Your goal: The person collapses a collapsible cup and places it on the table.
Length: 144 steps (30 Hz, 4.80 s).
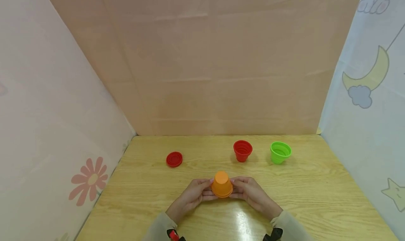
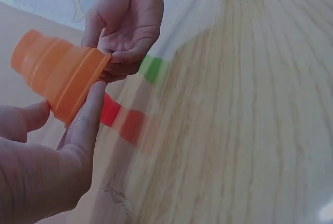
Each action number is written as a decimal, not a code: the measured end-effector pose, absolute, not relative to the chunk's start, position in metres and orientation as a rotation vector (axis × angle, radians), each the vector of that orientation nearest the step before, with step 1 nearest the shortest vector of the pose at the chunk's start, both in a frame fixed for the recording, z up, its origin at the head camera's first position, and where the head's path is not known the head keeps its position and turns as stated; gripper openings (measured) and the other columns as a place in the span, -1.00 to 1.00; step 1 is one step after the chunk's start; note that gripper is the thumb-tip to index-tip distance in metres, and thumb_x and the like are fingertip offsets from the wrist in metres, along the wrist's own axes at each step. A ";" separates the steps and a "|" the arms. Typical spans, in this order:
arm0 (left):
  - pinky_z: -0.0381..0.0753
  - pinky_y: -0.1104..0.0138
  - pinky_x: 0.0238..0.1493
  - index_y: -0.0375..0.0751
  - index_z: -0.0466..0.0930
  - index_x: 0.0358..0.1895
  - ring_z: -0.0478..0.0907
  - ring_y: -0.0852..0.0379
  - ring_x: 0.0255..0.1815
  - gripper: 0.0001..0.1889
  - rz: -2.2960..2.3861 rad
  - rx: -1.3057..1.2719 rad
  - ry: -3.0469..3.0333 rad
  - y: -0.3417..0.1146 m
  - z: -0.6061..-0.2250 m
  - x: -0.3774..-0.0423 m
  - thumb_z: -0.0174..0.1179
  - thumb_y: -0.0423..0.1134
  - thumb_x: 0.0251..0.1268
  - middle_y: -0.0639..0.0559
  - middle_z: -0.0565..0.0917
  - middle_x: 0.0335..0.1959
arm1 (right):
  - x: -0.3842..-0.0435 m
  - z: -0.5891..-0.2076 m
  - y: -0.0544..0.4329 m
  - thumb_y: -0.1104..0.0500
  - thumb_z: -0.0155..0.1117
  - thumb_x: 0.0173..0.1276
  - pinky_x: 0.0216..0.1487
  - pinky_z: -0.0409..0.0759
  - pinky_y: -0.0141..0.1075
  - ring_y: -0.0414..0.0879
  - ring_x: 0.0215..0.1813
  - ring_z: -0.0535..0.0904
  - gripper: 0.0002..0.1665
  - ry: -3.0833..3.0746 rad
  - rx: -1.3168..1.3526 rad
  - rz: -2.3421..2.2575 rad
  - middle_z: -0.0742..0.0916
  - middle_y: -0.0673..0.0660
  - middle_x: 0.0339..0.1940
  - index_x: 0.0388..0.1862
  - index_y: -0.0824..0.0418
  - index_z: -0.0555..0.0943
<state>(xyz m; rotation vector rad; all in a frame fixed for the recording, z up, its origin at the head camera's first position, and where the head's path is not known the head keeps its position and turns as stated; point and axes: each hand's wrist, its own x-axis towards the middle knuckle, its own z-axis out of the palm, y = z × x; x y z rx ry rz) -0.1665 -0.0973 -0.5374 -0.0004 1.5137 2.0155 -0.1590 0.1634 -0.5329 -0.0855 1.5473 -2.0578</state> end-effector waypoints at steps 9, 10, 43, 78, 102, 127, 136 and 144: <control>0.79 0.10 0.14 -0.49 0.56 0.31 0.82 -0.03 0.01 -0.51 1.983 0.039 1.517 -0.098 -0.534 -0.164 0.10 -0.09 0.66 -0.31 0.81 -0.01 | -0.159 -0.533 0.162 0.07 0.11 0.68 0.10 0.80 -0.27 -0.16 -0.03 0.77 -0.49 1.537 -0.061 -2.053 0.84 0.02 -0.02 0.35 0.43 0.54; 0.80 0.10 0.14 -0.49 0.56 0.31 0.83 -0.03 0.00 -0.51 1.978 0.042 1.518 -0.098 -0.534 -0.164 0.10 -0.09 0.66 -0.31 0.81 -0.01 | -0.159 -0.533 0.162 0.07 0.11 0.68 0.10 0.80 -0.26 -0.16 -0.03 0.77 -0.48 1.542 -0.058 -2.048 0.84 0.02 -0.02 0.37 0.45 0.52; 0.84 0.11 0.00 -0.46 0.66 0.19 0.85 0.05 -0.22 -0.48 1.882 0.072 1.592 -0.095 -0.531 -0.168 0.13 0.02 0.63 -0.24 0.85 -0.17 | -0.160 -0.533 0.158 0.23 0.30 0.51 -0.14 0.82 -0.30 -0.15 -0.22 0.75 -0.70 1.724 -0.006 -2.008 0.83 0.01 -0.17 0.09 0.42 0.68; 0.87 0.11 -0.07 -0.47 0.72 0.00 0.83 -0.01 -0.20 -0.73 1.867 0.115 1.810 -0.086 -0.538 -0.171 0.12 -0.34 0.49 -0.28 0.80 0.02 | -0.160 -0.536 0.167 0.26 0.22 0.53 -0.10 0.85 -0.23 -0.15 -0.24 0.78 -0.69 1.731 -0.036 -1.978 0.84 0.06 -0.14 0.10 0.44 0.67; 0.88 0.18 -0.18 -0.48 0.70 0.06 0.82 0.10 -0.33 -0.72 1.872 0.109 1.997 -0.085 -0.532 -0.172 0.10 -0.32 0.62 -0.27 0.84 -0.15 | -0.156 -0.525 0.168 0.21 0.16 0.60 0.20 0.79 -0.11 -0.10 0.04 0.77 -0.63 1.547 -0.103 -2.057 0.83 0.05 0.01 0.22 0.43 0.60; 0.86 0.27 -0.30 -0.42 0.74 0.07 0.79 0.17 -0.46 -0.63 1.770 0.135 1.706 -0.085 -0.534 -0.177 0.08 -0.24 0.45 -0.19 0.85 -0.25 | -0.160 -0.529 0.166 0.29 0.22 0.45 -0.14 0.86 -0.18 -0.13 -0.19 0.81 -0.53 1.854 -0.108 -1.924 0.86 0.19 -0.07 0.22 0.59 0.60; 0.82 0.39 -0.36 -0.41 0.69 0.13 0.71 0.22 -0.40 -0.68 1.786 0.133 1.910 -0.084 -0.530 -0.180 0.08 -0.25 0.63 -0.07 0.81 -0.18 | -0.162 -0.528 0.164 0.28 0.21 0.48 0.02 0.85 -0.13 -0.09 -0.06 0.78 -0.50 1.796 -0.102 -1.967 0.80 0.19 0.12 0.29 0.57 0.54; 0.79 0.41 -0.39 -0.40 0.69 0.09 0.67 0.23 -0.46 -0.72 1.838 0.070 2.034 -0.082 -0.528 -0.180 0.11 -0.24 0.64 -0.07 0.82 -0.23 | -0.163 -0.529 0.168 0.28 0.23 0.57 0.34 0.72 -0.13 -0.07 0.22 0.72 -0.34 1.514 -0.267 -2.040 0.74 0.09 0.25 0.51 0.54 0.29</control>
